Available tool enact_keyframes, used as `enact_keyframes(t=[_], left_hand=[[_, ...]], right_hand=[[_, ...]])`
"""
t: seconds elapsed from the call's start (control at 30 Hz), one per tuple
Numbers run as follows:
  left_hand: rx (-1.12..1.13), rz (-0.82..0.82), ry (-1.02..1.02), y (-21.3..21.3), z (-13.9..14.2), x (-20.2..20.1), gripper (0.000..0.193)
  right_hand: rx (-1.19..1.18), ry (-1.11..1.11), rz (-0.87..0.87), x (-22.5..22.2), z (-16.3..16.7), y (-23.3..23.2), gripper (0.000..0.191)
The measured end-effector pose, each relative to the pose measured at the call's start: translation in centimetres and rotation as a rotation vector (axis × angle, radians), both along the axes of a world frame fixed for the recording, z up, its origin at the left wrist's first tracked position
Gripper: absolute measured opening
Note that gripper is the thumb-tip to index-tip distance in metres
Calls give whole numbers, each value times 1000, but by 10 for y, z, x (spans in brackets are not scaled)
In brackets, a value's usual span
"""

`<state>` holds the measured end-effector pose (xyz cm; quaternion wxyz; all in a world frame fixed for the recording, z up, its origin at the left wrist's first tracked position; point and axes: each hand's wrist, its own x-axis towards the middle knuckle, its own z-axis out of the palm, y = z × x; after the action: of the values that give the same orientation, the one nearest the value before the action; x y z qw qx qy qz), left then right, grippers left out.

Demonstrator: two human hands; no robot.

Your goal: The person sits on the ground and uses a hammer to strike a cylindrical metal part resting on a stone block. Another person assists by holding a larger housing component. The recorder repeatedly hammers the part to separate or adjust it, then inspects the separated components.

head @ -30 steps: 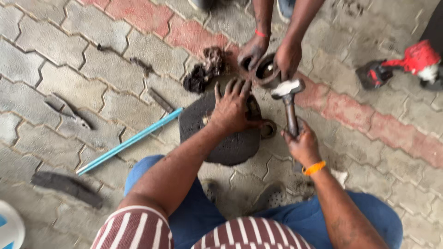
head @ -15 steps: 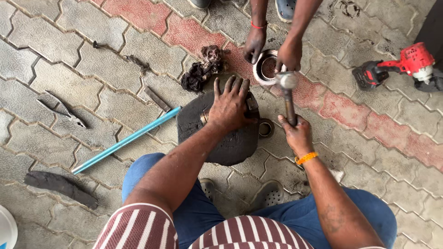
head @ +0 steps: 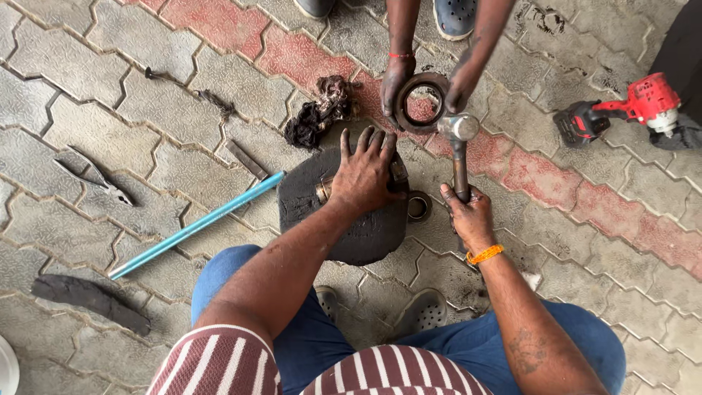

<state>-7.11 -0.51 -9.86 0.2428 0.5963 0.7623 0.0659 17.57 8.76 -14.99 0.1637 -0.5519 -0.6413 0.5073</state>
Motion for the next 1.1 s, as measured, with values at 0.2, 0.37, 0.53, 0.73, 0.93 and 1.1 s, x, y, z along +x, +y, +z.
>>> enact_keyframes(t=[0.2, 0.37, 0.53, 0.73, 0.93, 1.1], left_hand=[[12, -8, 9, -1, -3, 2, 128], [18, 4, -2, -1, -5, 2, 129], [-2, -16, 30, 0, -7, 3, 131], [-4, 5, 15, 1, -2, 3, 127], [31, 29, 7, -1, 1, 4, 128], [35, 25, 18, -2, -1, 4, 128]], right_hand=[[-129, 32, -51, 2, -3, 0, 32], [-180, 3, -65, -9, 1, -1, 30], [-183, -33, -94, -25, -2, 7, 27], [-330, 130, -114, -54, 8, 24, 28], [-328, 221, -82, -78, 25, 28, 21], [-138, 298, -10, -76, 10, 15, 24]])
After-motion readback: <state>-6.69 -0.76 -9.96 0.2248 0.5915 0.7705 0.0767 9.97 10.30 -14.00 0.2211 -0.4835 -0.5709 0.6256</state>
